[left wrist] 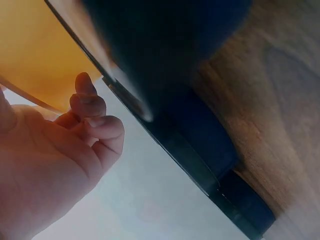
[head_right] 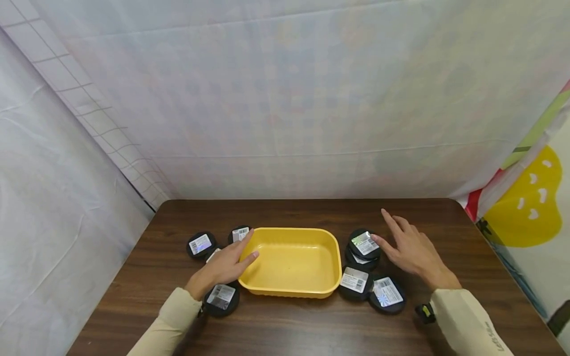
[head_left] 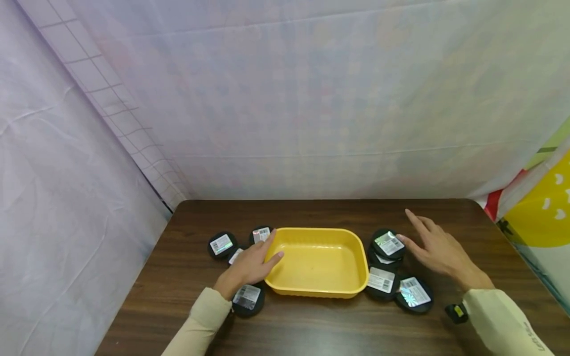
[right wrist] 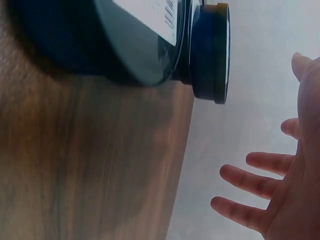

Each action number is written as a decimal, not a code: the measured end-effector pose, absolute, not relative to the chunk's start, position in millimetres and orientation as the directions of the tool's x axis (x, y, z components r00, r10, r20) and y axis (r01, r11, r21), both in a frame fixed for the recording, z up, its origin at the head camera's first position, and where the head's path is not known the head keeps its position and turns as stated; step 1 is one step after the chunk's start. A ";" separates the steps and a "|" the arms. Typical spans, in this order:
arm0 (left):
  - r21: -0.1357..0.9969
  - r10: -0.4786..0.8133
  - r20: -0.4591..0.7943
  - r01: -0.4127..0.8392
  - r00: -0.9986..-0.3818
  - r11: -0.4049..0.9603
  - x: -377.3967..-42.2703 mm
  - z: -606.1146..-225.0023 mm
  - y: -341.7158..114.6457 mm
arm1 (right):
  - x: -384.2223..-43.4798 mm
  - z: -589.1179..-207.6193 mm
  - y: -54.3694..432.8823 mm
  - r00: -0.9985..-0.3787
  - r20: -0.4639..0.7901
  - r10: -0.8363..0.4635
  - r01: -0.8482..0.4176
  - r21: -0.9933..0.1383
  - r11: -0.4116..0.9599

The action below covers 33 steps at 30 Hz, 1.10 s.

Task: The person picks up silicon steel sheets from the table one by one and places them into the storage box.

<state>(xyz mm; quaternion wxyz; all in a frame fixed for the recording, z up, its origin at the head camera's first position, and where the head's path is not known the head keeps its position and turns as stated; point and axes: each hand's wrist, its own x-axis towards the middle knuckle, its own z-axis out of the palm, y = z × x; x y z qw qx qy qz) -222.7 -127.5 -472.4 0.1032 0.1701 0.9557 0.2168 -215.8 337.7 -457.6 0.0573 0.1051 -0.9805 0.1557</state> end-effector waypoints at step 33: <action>0.495 0.416 -0.133 0.304 -0.899 0.814 -223.6 -475.2 -129.1 | -226.7 -483.1 297.5 -0.963 0.075 -0.260 -0.270 -0.180 0.946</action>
